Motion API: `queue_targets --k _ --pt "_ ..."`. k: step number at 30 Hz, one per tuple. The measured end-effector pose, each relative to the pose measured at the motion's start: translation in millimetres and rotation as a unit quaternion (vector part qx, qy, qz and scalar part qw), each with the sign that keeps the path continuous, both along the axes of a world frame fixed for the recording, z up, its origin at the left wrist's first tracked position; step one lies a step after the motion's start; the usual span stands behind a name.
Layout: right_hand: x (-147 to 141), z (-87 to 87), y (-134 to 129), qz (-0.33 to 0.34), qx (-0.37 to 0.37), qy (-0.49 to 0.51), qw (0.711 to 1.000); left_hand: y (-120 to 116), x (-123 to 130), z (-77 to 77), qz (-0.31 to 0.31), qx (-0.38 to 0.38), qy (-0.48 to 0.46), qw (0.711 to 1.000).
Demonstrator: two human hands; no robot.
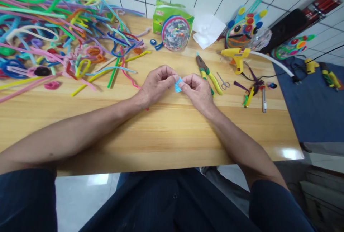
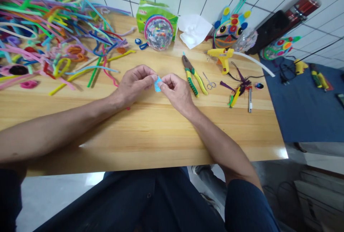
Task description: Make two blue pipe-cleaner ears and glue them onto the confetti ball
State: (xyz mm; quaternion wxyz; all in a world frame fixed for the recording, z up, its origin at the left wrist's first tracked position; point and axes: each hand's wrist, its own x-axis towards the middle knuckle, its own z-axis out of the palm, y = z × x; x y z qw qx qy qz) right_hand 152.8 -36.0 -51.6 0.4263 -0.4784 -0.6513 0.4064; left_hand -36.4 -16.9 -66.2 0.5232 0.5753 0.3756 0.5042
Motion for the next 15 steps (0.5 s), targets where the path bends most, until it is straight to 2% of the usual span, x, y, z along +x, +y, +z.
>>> queue_targets --k 9,15 --pt "-3.8 -2.2 -1.4 -0.003 -0.017 0.022 1.0 -2.5 1.2 1.2 0.009 0.011 -0.001 1.0" --pt "-0.3 -0.6 4.2 -0.001 -0.053 0.057 0.997 -3.2 -0.1 1.1 -0.009 -0.046 -0.028 0.999"
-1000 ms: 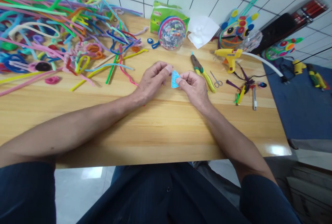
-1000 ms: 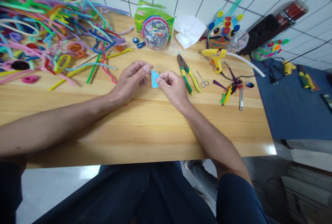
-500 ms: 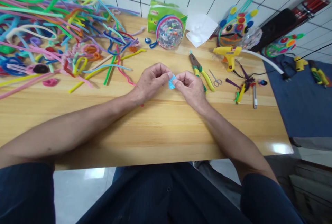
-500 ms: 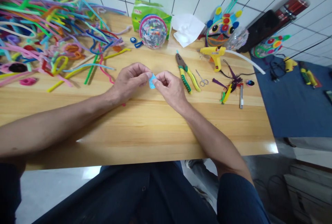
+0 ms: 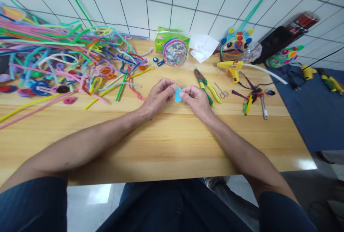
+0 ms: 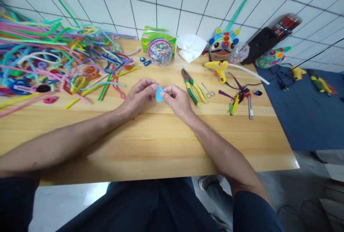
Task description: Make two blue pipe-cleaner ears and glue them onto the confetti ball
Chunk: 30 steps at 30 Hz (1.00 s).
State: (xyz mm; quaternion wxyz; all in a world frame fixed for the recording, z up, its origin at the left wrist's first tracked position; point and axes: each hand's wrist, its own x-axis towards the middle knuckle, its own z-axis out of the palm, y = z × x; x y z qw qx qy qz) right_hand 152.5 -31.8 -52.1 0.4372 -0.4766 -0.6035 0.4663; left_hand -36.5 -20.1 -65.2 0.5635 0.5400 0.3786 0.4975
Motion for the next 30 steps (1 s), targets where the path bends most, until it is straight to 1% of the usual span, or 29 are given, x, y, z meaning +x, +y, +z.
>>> queue_targets --k 2,5,8,11,15,20,22,26,30 --pt "0.8 -0.2 1.8 -0.005 -0.001 0.004 1.0 0.3 -0.4 -1.0 -0.004 -0.019 -0.009 1.0" --pt "0.7 0.1 2.7 0.001 0.003 0.004 1.0 0.7 -0.7 -1.2 -0.009 -0.029 0.01 0.999" --pt "0.4 1.5 1.8 0.018 -0.002 0.003 1.0 0.4 -0.6 0.7 0.013 -0.021 0.032 0.999" --pt "1.4 1.7 0.9 0.023 -0.008 -0.022 0.999 -0.6 -0.3 2.5 0.032 -0.021 0.03 0.999" --pt "2.8 -1.1 0.7 0.015 -0.003 -0.046 0.999 -2.2 0.4 3.6 0.017 -0.034 0.019 0.999" --pt "2.3 -2.3 3.0 0.0 -0.008 -0.006 1.0 -3.4 1.5 5.8 0.006 -0.038 0.004 0.999" --pt "2.4 -1.0 4.1 -0.009 -0.01 0.01 1.0 -3.9 1.6 6.3 -0.005 -0.033 0.024 0.999" --pt "3.4 2.8 4.3 -0.013 -0.009 0.015 1.0 -6.6 1.3 6.6 -0.023 -0.01 0.094 0.995" --pt "3.0 3.1 3.6 -0.015 -0.024 0.016 0.999 -10.1 1.1 7.0 -0.021 0.019 0.126 0.992"
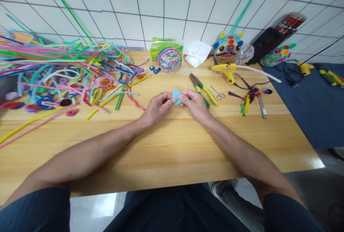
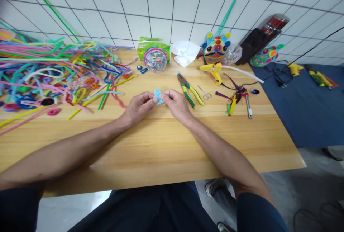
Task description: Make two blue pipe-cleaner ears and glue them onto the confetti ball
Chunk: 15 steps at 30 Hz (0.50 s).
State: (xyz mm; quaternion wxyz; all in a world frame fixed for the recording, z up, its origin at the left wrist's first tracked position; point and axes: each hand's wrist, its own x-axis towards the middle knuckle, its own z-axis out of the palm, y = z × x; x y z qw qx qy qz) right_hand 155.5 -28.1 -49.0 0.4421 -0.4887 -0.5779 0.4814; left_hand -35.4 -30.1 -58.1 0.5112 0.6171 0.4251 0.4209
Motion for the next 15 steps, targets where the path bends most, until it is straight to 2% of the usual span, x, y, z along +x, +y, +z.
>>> queue_targets --k 4,8,11,15 --pt "-1.7 -5.3 1.4 -0.002 -0.021 0.035 0.999 -0.2 -0.9 -1.2 -0.003 0.027 0.003 1.0" --pt "-2.7 -8.0 1.1 -0.024 -0.021 0.034 0.999 1.2 -1.0 -2.3 -0.016 -0.004 -0.021 1.0" --pt "-3.9 -6.5 -1.3 -0.016 -0.016 0.024 0.999 0.9 0.4 -1.6 -0.01 -0.019 -0.029 0.999" --pt "-2.4 -2.5 -1.0 -0.027 0.007 0.008 1.0 0.9 -0.4 6.0 0.012 -0.044 -0.05 0.998"
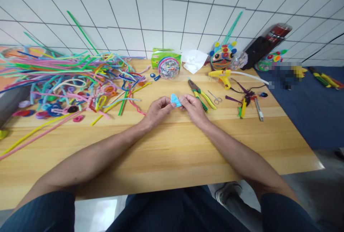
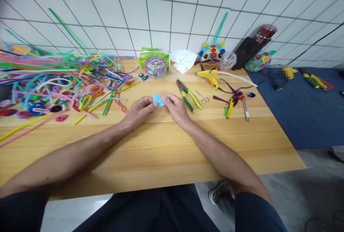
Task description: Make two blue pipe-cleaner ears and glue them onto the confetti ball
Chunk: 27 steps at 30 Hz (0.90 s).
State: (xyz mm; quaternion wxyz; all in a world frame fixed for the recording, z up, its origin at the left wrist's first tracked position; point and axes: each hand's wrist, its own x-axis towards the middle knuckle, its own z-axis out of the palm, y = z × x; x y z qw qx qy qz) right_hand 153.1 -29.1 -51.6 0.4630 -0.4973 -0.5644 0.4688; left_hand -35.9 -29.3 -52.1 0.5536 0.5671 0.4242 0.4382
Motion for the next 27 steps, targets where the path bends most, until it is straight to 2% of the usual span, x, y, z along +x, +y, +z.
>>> queue_targets --k 3,5,7,10,13,15,18,21,23,25,27 --pt "13.3 7.5 8.2 -0.041 0.031 -0.006 0.999 4.0 -7.8 15.0 0.039 0.013 -0.032 0.999" --pt "29.7 14.4 17.5 -0.087 0.06 -0.047 0.993 8.8 -15.4 27.2 0.054 0.023 -0.059 0.997" --pt "48.1 20.0 28.3 -0.133 0.095 -0.158 0.974 14.3 -22.0 37.3 0.05 0.019 -0.078 0.996" --pt "68.0 20.6 43.8 -0.145 0.112 -0.354 0.917 21.2 -25.9 43.4 0.042 -0.002 -0.072 0.997" --pt "72.8 13.6 52.7 -0.119 0.098 -0.478 0.865 26.2 -23.6 38.5 0.008 -0.032 -0.026 0.999" --pt "71.8 9.9 53.3 -0.071 0.12 -0.51 0.849 29.2 -21.3 31.0 -0.02 -0.045 0.004 0.999" --pt "71.7 11.2 47.6 0.074 0.168 -0.499 0.847 34.8 -18.8 17.6 -0.045 -0.065 0.029 0.996" --pt "73.8 17.9 39.3 0.203 0.165 -0.49 0.831 41.1 -17.0 6.7 -0.055 -0.08 0.028 0.995" --pt "74.6 22.5 35.2 0.217 0.149 -0.512 0.818 44.6 -16.2 2.5 -0.057 -0.088 0.007 0.994" --pt "74.6 26.8 33.2 0.191 0.136 -0.527 0.817 46.9 -16.1 0.7 -0.054 -0.101 -0.024 0.993" --pt "72.7 31.6 33.1 0.156 0.13 -0.489 0.849 48.2 -16.4 -0.2 -0.051 -0.111 -0.059 0.991"
